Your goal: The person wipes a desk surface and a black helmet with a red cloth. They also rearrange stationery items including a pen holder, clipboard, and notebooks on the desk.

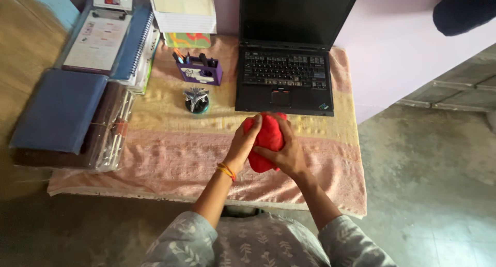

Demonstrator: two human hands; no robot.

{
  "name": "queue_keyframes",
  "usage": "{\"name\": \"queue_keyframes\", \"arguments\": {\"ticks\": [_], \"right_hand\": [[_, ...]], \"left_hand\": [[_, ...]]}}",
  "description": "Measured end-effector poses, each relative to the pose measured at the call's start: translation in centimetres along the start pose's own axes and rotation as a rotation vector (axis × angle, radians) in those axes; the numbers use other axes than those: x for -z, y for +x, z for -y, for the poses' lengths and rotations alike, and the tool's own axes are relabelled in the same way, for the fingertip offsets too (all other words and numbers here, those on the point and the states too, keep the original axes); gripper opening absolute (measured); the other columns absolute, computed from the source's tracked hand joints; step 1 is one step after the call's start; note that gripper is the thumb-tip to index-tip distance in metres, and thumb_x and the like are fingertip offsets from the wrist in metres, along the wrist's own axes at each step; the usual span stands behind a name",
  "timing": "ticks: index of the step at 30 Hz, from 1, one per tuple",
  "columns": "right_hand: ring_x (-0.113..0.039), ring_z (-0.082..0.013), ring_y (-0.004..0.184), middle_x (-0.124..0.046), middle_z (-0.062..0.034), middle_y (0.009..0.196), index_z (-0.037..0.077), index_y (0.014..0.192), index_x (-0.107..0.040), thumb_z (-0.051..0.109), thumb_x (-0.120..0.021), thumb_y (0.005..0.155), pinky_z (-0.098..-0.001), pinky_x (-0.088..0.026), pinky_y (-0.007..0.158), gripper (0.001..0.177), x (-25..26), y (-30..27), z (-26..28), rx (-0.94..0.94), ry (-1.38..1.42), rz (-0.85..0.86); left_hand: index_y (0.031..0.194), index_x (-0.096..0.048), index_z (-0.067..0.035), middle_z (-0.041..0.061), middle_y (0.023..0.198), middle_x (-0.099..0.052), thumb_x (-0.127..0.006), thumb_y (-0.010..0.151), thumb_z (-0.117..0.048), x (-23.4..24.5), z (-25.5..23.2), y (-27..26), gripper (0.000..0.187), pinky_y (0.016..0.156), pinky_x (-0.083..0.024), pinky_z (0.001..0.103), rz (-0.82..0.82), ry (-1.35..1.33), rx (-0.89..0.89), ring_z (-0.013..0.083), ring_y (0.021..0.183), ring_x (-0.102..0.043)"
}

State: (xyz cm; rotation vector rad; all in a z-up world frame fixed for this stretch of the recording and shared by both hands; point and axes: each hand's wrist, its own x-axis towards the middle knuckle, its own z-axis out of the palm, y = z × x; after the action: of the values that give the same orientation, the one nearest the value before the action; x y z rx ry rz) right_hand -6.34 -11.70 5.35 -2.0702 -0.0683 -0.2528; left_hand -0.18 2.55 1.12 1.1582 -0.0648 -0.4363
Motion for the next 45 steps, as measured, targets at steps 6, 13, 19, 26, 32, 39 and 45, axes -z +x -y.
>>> {"name": "queue_keyframes", "arguments": {"ticks": [6,13,19,26,32,39,45], "right_hand": [[-0.070,-0.0294,0.113,-0.064,-0.0133,0.133,0.017,0.136,-0.063,0.015,-0.083,0.068,-0.0380,-0.064,0.093,0.071,-0.3,0.9,-2.1,-0.113,-0.098,0.043],[-0.050,-0.0376,0.131,-0.046,-0.0175,0.152,0.017,0.141,-0.058,0.028,-0.093,0.062,-0.0471,-0.055,0.094,0.087,-2.3,-4.6,-5.9,-0.183,-0.519,0.417],[-0.061,-0.0276,0.122,-0.059,-0.0091,0.141,0.027,0.131,-0.069,0.009,-0.081,0.081,-0.0509,-0.052,0.104,0.055,-1.7,-10.1,-6.3,0.178,-0.498,0.702],[-0.066,-0.0302,0.119,-0.063,-0.0096,0.136,0.019,0.129,-0.067,0.011,-0.083,0.076,-0.0422,-0.062,0.090,0.056,0.6,-4.8,-7.2,0.052,-0.367,0.395],[-0.061,-0.0315,0.121,-0.058,-0.0051,0.140,0.024,0.134,-0.063,0.007,-0.081,0.081,-0.0393,-0.063,0.088,0.058,-0.5,-6.2,-6.3,-0.091,-0.482,0.549],[-0.063,-0.0287,0.119,-0.061,-0.0049,0.135,0.022,0.123,-0.071,0.014,-0.090,0.071,-0.0376,-0.061,0.097,0.056,2.5,-6.6,-5.1,-0.143,-0.302,0.694],[-0.061,-0.0313,0.114,-0.066,-0.0077,0.125,0.019,0.114,-0.074,0.017,-0.097,0.063,-0.0419,-0.053,0.100,0.056,3.5,-6.3,-7.7,0.005,-0.434,0.348]], "left_hand": [[0.138,-0.057,-0.006,0.014,0.132,-0.066,-0.045,0.099,-0.062,2.7,3.3,0.7,0.069,0.107,-0.047,0.036,0.018,0.437,0.035,0.0228,0.125,-0.061],[0.152,-0.046,-0.009,0.019,0.159,-0.047,-0.047,0.104,-0.048,8.1,8.2,-0.7,0.062,0.124,-0.032,0.045,0.039,1.033,-0.127,0.0385,0.149,-0.041],[0.162,-0.017,-0.015,0.013,0.171,-0.004,-0.056,0.097,-0.052,9.8,7.9,-3.5,0.084,0.121,-0.011,0.063,0.176,1.697,0.148,0.0397,0.157,-0.003],[0.163,0.006,-0.015,0.013,0.171,0.018,-0.063,0.081,-0.079,9.6,6.7,-5.5,0.125,0.125,0.002,0.061,0.297,1.742,0.234,0.0383,0.156,0.018],[0.164,0.011,-0.016,0.012,0.171,0.022,-0.065,0.074,-0.086,9.2,5.5,-5.5,0.138,0.125,0.004,0.060,0.331,1.763,0.277,0.0374,0.155,0.023],[0.162,0.015,-0.015,0.012,0.170,0.027,-0.066,0.076,-0.085,9.0,5.0,-5.6,0.138,0.125,0.007,0.060,0.334,1.676,0.366,0.0339,0.156,0.025],[0.164,0.012,-0.017,0.011,0.170,0.025,-0.066,0.075,-0.084,9.3,6.0,-5.6,0.136,0.124,0.004,0.061,0.312,1.794,0.272,0.0375,0.157,0.021]]}}
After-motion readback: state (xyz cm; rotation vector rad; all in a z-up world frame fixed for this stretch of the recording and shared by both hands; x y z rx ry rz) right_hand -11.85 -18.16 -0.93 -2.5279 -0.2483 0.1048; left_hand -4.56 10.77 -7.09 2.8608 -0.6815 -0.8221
